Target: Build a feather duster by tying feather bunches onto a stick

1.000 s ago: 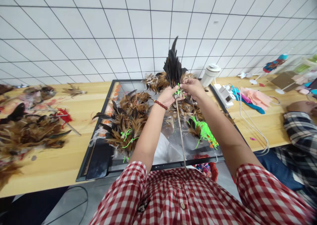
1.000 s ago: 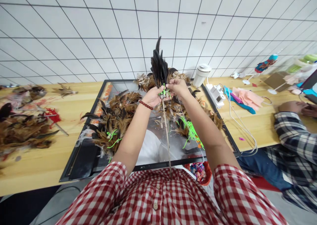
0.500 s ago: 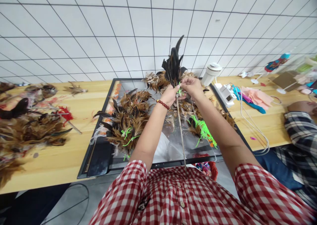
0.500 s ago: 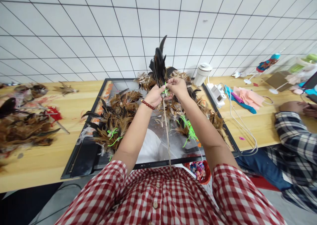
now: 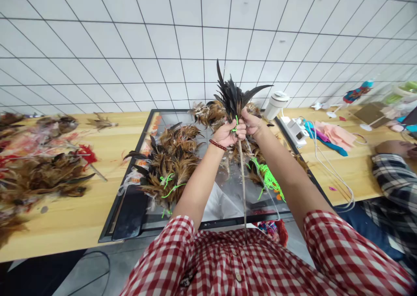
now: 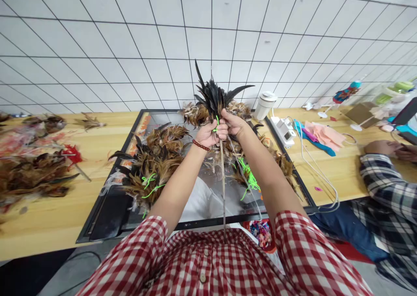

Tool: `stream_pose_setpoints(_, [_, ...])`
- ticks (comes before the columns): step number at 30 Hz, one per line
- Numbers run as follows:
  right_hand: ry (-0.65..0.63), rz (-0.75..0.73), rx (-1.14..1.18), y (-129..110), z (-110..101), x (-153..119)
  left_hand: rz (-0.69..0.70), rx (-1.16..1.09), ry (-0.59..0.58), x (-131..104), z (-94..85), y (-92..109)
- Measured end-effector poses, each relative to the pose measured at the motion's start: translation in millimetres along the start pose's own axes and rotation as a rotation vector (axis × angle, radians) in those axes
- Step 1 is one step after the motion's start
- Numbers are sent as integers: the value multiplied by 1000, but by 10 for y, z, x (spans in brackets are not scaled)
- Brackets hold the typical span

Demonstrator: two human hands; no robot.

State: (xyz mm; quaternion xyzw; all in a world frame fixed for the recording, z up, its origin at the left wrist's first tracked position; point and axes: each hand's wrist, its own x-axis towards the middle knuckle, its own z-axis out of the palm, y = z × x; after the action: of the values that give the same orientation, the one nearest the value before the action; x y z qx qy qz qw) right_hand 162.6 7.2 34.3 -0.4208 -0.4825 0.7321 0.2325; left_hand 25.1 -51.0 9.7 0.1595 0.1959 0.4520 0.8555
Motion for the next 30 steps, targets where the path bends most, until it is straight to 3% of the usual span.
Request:
stream_pose_setpoints(4, [30,128,-22,-154,62,26,-9,-28,-18,1,50,-16])
stream_pose_setpoints(9, [177,-72,-143,-195,49,13,-80,149,-34,-148,112,33])
stream_pose_setpoints(13, [232,-171,-217,-192,111,76,46,201,51,-195,268,-55])
stream_pose_setpoints(16, [356,-235,-293,-237,148,86,119,181,91,-194,362,-103])
stream_pose_setpoints(18, [332,-246,-418,-304,86,16,139,163,110,-210,366,-78])
stream_pose_setpoints(22, [148,-189,-867,-523,-246,-304,167,135,169,-271,266,74])
stream_pose_setpoints(25, [158,-101,-1157,-686,-451,-551,171,119,184,-289,219,175])
stream_pose_setpoints(30, [290,-166,-1101,-755,-353,-700,163,116,89,-283,361,217])
